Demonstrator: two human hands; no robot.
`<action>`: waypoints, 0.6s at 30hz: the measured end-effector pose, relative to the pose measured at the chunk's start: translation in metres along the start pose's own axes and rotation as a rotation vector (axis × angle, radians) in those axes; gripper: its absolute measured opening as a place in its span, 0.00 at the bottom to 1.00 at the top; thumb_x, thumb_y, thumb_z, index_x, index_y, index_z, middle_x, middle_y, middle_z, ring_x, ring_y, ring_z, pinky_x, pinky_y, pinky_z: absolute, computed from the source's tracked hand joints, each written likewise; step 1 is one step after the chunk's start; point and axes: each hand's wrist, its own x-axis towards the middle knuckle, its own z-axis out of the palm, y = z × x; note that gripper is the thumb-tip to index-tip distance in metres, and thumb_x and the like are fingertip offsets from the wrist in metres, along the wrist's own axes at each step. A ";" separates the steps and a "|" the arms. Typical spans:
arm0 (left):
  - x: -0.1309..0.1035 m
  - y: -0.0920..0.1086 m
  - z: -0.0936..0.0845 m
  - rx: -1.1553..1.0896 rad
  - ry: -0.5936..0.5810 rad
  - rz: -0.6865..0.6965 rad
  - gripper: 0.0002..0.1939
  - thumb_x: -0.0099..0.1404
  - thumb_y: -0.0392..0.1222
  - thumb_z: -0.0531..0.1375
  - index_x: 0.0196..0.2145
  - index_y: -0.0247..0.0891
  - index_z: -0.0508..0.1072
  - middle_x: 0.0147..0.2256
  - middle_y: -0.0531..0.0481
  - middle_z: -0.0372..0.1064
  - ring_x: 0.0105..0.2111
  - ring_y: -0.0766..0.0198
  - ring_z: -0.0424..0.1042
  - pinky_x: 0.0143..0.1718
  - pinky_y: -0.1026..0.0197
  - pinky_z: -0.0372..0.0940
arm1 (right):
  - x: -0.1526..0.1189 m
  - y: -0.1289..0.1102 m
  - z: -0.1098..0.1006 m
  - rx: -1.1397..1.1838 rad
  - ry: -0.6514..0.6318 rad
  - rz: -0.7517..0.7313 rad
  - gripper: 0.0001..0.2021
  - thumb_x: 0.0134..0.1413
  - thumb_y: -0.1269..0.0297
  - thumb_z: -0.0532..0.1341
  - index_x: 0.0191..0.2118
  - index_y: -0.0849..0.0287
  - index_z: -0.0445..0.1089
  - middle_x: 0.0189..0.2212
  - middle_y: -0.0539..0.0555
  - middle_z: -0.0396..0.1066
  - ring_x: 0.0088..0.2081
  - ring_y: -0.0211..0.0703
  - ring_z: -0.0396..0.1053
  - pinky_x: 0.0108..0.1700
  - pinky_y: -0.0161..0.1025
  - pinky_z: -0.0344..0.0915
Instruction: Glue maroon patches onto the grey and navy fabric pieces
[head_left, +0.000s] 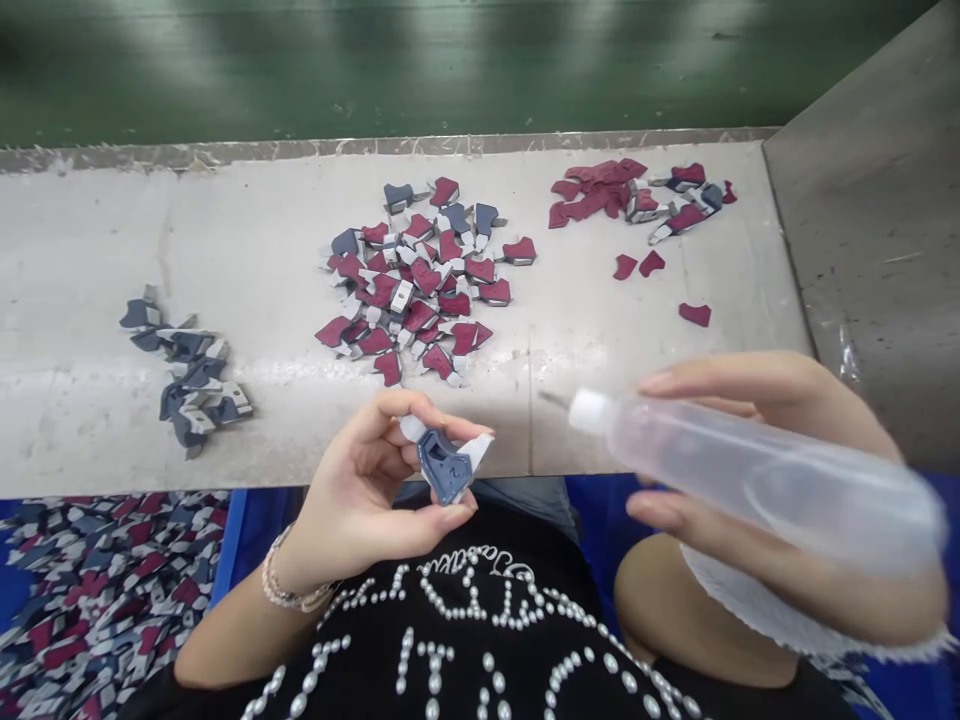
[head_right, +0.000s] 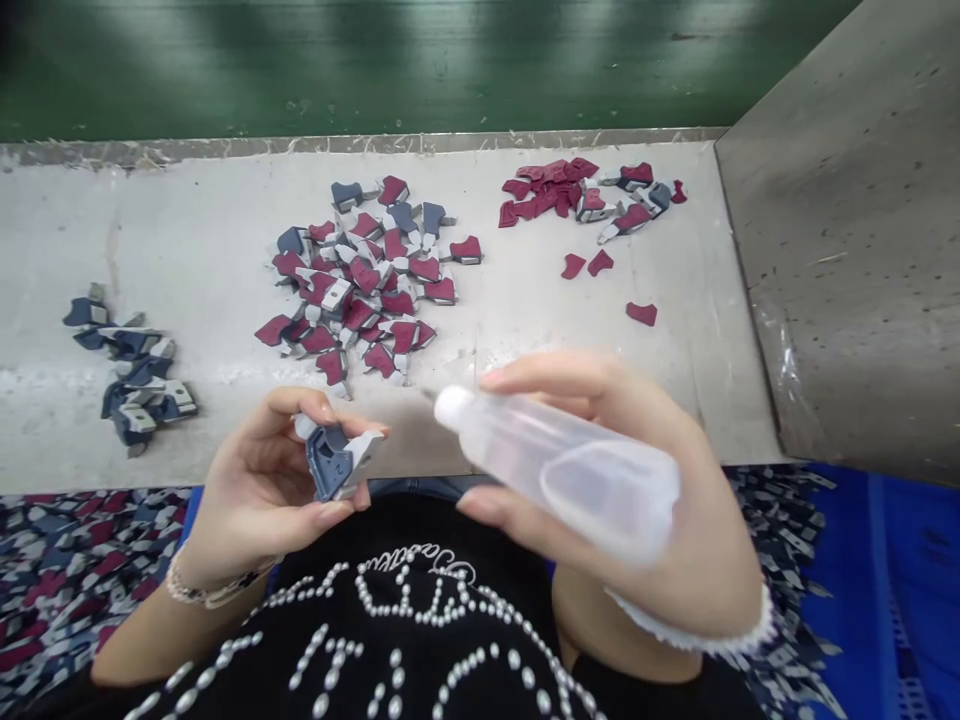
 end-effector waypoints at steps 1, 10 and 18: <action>0.000 0.001 0.000 0.002 0.002 0.009 0.27 0.56 0.21 0.67 0.48 0.45 0.68 0.47 0.50 0.76 0.30 0.69 0.78 0.36 0.69 0.76 | 0.003 0.007 -0.001 0.049 -0.022 0.002 0.21 0.49 0.62 0.73 0.49 0.48 0.70 0.41 0.50 0.73 0.37 0.43 0.74 0.35 0.37 0.74; -0.002 0.006 0.000 0.037 0.036 0.009 0.28 0.54 0.24 0.69 0.47 0.47 0.68 0.46 0.49 0.77 0.29 0.63 0.79 0.33 0.64 0.78 | 0.019 0.065 0.020 0.393 -0.203 0.211 0.19 0.57 0.70 0.67 0.50 0.48 0.63 0.37 0.48 0.72 0.39 0.43 0.72 0.39 0.40 0.67; 0.005 -0.001 -0.002 0.283 0.395 -0.201 0.23 0.46 0.43 0.76 0.38 0.46 0.71 0.40 0.54 0.78 0.30 0.64 0.76 0.32 0.68 0.77 | 0.038 0.091 0.051 0.524 -0.200 0.151 0.19 0.55 0.68 0.68 0.49 0.56 0.63 0.51 0.56 0.71 0.57 0.46 0.66 0.61 0.45 0.59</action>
